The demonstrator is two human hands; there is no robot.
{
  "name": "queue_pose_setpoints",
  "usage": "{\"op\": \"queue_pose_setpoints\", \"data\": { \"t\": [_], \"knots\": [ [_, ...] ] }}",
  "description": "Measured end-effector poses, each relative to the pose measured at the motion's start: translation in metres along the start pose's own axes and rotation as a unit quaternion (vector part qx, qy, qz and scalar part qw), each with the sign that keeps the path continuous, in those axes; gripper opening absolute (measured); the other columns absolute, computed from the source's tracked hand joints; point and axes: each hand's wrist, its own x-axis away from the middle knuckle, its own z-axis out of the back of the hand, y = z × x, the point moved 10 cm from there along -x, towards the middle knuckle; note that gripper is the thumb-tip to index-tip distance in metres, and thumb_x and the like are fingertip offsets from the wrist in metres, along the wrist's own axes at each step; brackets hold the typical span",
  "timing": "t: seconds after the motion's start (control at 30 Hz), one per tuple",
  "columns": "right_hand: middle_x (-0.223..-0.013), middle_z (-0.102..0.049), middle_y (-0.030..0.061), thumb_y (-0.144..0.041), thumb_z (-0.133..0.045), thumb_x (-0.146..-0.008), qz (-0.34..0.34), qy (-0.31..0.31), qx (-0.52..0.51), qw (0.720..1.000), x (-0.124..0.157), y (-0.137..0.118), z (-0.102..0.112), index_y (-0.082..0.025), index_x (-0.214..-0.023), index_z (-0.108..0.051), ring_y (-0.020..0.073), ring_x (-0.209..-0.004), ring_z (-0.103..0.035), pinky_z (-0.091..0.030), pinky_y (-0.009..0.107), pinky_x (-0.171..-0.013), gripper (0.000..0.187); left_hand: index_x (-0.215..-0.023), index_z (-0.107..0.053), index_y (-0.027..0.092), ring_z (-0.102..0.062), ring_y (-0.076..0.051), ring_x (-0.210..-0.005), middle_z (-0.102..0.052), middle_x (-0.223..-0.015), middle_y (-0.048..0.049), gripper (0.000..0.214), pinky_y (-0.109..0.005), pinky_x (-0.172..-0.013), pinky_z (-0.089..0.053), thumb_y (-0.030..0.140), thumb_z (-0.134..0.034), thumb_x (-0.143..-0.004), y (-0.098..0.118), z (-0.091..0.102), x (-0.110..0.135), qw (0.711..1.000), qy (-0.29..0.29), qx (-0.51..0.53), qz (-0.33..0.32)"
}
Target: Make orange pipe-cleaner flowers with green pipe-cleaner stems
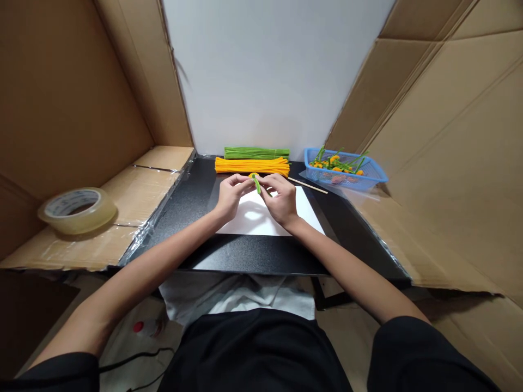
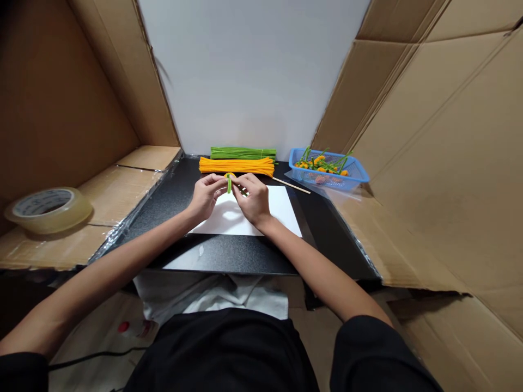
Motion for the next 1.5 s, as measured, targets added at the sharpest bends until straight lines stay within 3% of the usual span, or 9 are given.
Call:
{"op": "queue_pose_setpoints", "data": {
  "t": [0.23,0.43,0.63,0.83,1.0,1.13,1.23,1.33,1.5],
  "knots": [
    [-0.104,-0.069,0.0068,-0.049,-0.071,-0.084,-0.107,0.034,-0.135,0.984,0.006,0.027,-0.003,-0.022,-0.1,-0.076,0.0175,-0.082,-0.069,-0.061,0.028,-0.06,0.031,-0.074,-0.074,0.015,-0.072,-0.017,-0.08,-0.075,-0.079,-0.004,0.03,-0.039,-0.094,-0.056,0.034,-0.09,-0.058,-0.002,-0.003,-0.001,1.0,-0.023,0.007,-0.005],
    [-0.092,-0.074,0.0052,-0.055,-0.071,-0.081,-0.162,0.049,-0.185,0.968,0.008,0.042,-0.008,-0.021,-0.092,-0.074,0.0192,-0.08,-0.072,-0.064,0.034,-0.072,0.037,-0.079,-0.078,0.014,-0.072,-0.019,-0.083,-0.077,-0.084,-0.007,0.032,-0.037,-0.09,-0.056,0.035,-0.091,-0.059,-0.002,-0.001,-0.001,0.999,-0.02,-0.044,-0.026],
    [-0.092,-0.074,0.0085,-0.052,-0.072,-0.082,-0.141,0.091,-0.161,0.973,0.007,0.04,-0.001,-0.019,-0.085,-0.073,0.0205,-0.083,-0.073,-0.062,0.035,-0.08,0.033,-0.078,-0.077,0.015,-0.071,-0.018,-0.076,-0.076,-0.081,-0.0059,0.032,-0.031,-0.078,-0.058,0.033,-0.091,-0.057,0.007,-0.003,0.006,0.991,-0.002,-0.105,-0.082],
    [-0.093,-0.073,0.0079,-0.048,-0.068,-0.087,-0.132,0.082,-0.123,0.98,0.006,0.034,0.001,-0.019,-0.088,-0.072,0.0199,-0.086,-0.072,-0.061,0.034,-0.08,0.029,-0.08,-0.075,0.015,-0.072,-0.018,-0.076,-0.076,-0.082,-0.0059,0.03,-0.034,-0.082,-0.06,0.033,-0.089,-0.061,0.018,-0.009,0.015,0.984,0.003,-0.138,-0.113],
    [-0.094,-0.071,0.0076,-0.046,-0.066,-0.089,-0.134,0.081,-0.115,0.981,0.007,0.036,0.0,-0.02,-0.09,-0.072,0.0191,-0.084,-0.07,-0.06,0.032,-0.077,0.027,-0.081,-0.073,0.015,-0.073,-0.018,-0.076,-0.076,-0.082,-0.0062,0.029,-0.032,-0.081,-0.061,0.034,-0.087,-0.065,0.021,-0.012,0.018,0.977,-0.013,-0.167,-0.135],
    [-0.091,-0.065,0.006,-0.045,-0.064,-0.09,-0.121,0.074,-0.1,0.985,0.004,0.035,0.001,-0.02,-0.089,-0.071,0.0183,-0.082,-0.066,-0.059,0.031,-0.073,0.026,-0.09,-0.069,0.015,-0.073,-0.017,-0.077,-0.076,-0.084,-0.0059,0.03,-0.029,-0.075,-0.061,0.039,-0.08,-0.076,0.027,-0.017,0.012,0.96,-0.06,-0.218,-0.164],
    [-0.089,-0.058,0.0043,-0.048,-0.065,-0.089,-0.113,0.053,-0.137,0.983,-0.002,0.035,0.0,-0.02,-0.087,-0.071,0.017,-0.077,-0.064,-0.059,0.031,-0.069,0.028,-0.104,-0.068,0.017,-0.074,-0.016,-0.076,-0.077,-0.086,-0.0054,0.03,-0.027,-0.07,-0.062,0.041,-0.07,-0.086,0.039,-0.021,0.009,0.925,-0.112,-0.289,-0.222],
    [-0.088,-0.058,0.0036,-0.051,-0.069,-0.085,-0.107,0.005,-0.184,0.977,-0.01,0.037,-0.004,-0.02,-0.083,-0.07,0.0166,-0.077,-0.064,-0.059,0.032,-0.07,0.032,-0.1,-0.07,0.018,-0.072,-0.013,-0.073,-0.077,-0.089,-0.0052,0.02,-0.023,-0.066,-0.06,0.034,-0.063,-0.092,0.053,-0.029,0.017,0.846,-0.155,-0.392,-0.327],
    [-0.087,-0.063,0.0033,-0.05,-0.078,-0.076,-0.135,-0.066,-0.218,0.964,-0.013,0.045,-0.013,-0.018,-0.081,-0.07,0.0163,-0.075,-0.066,-0.059,0.033,-0.073,0.033,-0.096,-0.071,0.019,-0.07,-0.012,-0.073,-0.076,-0.088,-0.0047,0.011,-0.023,-0.066,-0.056,0.023,-0.061,-0.094,0.066,-0.04,0.039,0.719,-0.16,-0.48,-0.477]
  ]
}}
